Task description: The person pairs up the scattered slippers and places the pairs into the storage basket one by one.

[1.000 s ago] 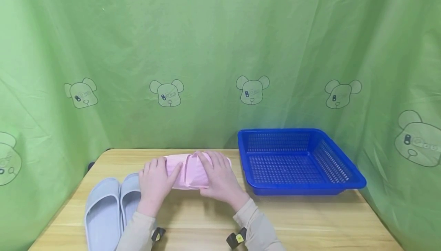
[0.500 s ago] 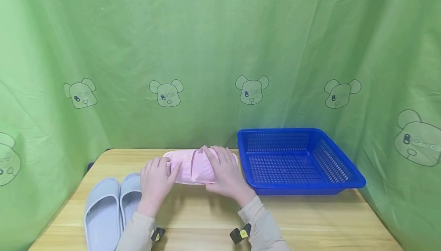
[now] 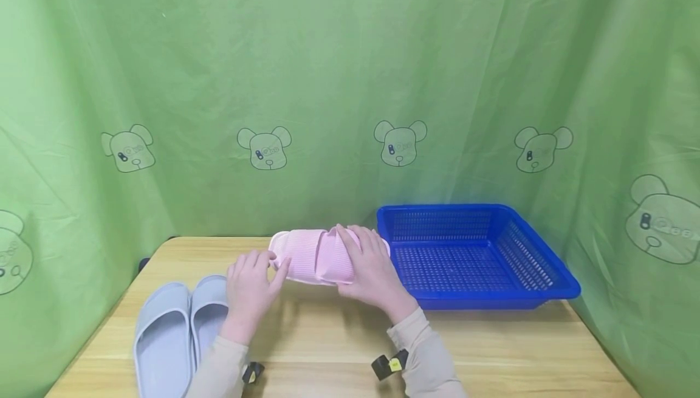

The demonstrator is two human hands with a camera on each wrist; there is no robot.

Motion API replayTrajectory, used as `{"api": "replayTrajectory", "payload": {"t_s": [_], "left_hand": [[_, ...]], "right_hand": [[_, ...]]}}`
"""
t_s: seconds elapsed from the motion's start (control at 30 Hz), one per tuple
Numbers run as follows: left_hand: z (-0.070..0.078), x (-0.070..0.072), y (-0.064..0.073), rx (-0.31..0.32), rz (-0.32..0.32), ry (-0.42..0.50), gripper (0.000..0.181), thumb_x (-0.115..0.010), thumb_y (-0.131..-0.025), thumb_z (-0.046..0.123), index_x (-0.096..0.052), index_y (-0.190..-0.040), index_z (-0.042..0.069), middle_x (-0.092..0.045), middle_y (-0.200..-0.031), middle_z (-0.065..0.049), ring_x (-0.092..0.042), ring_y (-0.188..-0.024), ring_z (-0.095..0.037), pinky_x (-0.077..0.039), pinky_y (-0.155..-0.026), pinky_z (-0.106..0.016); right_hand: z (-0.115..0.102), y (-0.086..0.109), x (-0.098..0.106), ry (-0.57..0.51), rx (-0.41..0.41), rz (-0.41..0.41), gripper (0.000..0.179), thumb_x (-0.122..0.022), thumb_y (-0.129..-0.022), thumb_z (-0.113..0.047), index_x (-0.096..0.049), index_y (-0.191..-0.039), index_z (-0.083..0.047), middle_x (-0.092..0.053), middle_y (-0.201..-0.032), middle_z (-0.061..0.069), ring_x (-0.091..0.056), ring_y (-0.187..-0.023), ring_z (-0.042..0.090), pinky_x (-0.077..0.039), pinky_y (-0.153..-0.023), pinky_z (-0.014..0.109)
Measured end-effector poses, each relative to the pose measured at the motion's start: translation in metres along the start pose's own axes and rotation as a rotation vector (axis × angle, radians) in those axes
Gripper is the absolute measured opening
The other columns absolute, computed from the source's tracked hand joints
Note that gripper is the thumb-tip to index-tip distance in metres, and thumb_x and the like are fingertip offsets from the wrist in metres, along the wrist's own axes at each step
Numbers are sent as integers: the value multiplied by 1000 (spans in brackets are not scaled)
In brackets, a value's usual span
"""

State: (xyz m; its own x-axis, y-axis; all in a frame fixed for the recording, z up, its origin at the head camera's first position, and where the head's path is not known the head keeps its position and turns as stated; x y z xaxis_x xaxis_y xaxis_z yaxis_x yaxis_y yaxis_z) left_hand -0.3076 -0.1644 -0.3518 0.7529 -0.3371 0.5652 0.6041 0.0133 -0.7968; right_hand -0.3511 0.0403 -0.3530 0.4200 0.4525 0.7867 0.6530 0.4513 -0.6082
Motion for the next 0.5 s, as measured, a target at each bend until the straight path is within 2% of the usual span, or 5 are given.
{"api": "replayTrajectory", "payload": {"t_s": [0.27, 0.5], "left_hand": [[13, -1, 4, -89, 73, 11, 34, -67, -84, 43, -69, -87, 10, -70, -83, -8, -60, -75, -27, -46, -64, -40], [25, -7, 8, -134, 39, 23, 32, -74, -79, 39, -69, -90, 10, -70, -84, -7, -61, -77, -25, -48, -66, -39]], "right_hand": [[14, 0, 7, -11, -56, -22, 112, -84, -53, -39, -33, -151, -16, -45, -141, 13, -42, -131, 30, -30, -116, 54], [27, 2, 13, -23, -104, -28, 113, -84, -54, -38, -31, -152, -16, -44, -143, 15, -40, -134, 33, -27, -119, 54]]}}
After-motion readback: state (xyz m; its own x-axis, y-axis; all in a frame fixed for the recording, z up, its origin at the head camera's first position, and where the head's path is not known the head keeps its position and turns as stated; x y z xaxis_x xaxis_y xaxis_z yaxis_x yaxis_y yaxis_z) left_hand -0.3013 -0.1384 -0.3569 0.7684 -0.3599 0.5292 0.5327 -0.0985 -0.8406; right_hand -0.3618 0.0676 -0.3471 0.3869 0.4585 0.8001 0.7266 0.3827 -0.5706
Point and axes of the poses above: each hand's wrist, its own y-axis away from the middle knuckle, its own x-axis out of the back of the hand, z = x × y, the point moved 10 cm from there along -y, towards the middle knuckle
